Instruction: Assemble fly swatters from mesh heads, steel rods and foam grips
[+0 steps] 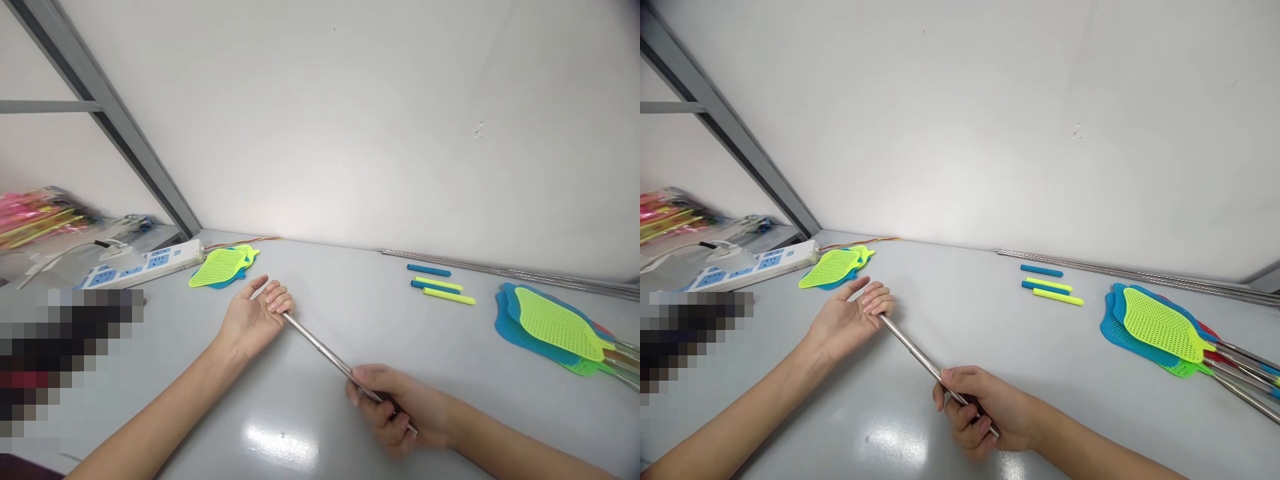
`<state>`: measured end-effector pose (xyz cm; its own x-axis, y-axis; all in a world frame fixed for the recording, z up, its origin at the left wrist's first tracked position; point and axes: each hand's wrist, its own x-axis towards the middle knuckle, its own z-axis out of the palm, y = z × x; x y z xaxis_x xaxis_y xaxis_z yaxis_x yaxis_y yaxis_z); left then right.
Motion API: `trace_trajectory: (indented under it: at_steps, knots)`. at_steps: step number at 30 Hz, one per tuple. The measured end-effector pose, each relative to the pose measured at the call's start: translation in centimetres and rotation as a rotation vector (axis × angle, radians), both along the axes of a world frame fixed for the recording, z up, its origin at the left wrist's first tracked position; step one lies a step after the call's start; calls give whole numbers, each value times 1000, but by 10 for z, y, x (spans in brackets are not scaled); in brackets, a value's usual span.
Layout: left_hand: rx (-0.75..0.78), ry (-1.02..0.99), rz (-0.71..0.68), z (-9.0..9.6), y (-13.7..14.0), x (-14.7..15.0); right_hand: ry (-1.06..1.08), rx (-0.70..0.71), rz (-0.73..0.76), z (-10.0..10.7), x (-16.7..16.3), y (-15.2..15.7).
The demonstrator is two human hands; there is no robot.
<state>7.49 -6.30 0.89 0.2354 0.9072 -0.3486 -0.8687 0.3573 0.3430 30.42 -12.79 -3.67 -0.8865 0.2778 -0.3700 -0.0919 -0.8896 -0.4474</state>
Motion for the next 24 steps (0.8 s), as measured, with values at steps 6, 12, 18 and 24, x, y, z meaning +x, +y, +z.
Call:
trace_trajectory:
  at_steps: [6,12,18,24]
  knots:
    - [-24,4,-23,1,2,-6,-7,-13,12,1,0,1]
    - [-8,24,16,5,3,-10,-5,-30,27,2,1,1]
    - [-16,50,28,2,2,-10,-30,-4,40,3,0,1]
    - [10,33,59,-2,-1,-8,-40,24,19,5,0,-2]
